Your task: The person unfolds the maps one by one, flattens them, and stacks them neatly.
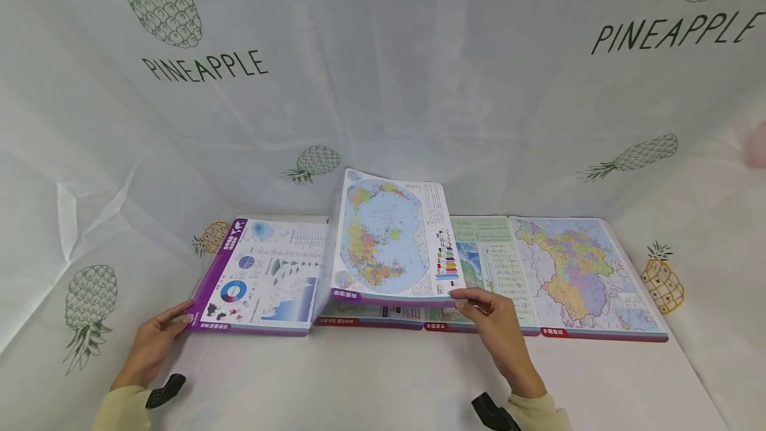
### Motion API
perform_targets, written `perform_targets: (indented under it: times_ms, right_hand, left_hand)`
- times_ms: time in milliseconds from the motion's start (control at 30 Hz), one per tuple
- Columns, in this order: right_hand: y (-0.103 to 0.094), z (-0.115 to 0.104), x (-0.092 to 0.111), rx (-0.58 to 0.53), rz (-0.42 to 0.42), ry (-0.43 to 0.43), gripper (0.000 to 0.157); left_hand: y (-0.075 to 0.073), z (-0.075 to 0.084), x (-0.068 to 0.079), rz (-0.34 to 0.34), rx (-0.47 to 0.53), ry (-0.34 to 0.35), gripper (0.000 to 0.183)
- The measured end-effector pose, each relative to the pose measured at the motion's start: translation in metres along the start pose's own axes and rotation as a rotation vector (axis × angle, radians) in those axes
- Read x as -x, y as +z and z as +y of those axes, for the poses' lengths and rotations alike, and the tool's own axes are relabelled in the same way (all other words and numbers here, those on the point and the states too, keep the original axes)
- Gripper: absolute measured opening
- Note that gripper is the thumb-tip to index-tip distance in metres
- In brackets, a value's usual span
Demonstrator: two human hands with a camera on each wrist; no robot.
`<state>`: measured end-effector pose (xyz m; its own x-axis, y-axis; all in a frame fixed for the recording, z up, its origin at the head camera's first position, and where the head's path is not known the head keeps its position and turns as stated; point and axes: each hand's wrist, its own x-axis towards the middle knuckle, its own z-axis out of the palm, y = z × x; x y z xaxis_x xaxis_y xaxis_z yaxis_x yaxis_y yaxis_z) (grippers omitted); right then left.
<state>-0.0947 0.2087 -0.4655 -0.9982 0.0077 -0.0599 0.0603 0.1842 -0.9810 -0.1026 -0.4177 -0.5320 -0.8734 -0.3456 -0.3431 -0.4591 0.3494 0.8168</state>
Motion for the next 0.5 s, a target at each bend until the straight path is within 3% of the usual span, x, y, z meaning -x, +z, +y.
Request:
perform_targets:
  times_ms: [333,500]
  right_hand:
    - [-0.061,0.022,0.009,0.184,0.022,-0.017,0.030]
    - [-0.086,0.032,0.012,0.258,0.063,-0.023,0.029]
  left_hand:
    - [0.005,0.001,0.000,-0.043,0.015,0.019,0.051]
    - [0.007,0.004,-0.001,-0.082,-0.023,0.025,0.054]
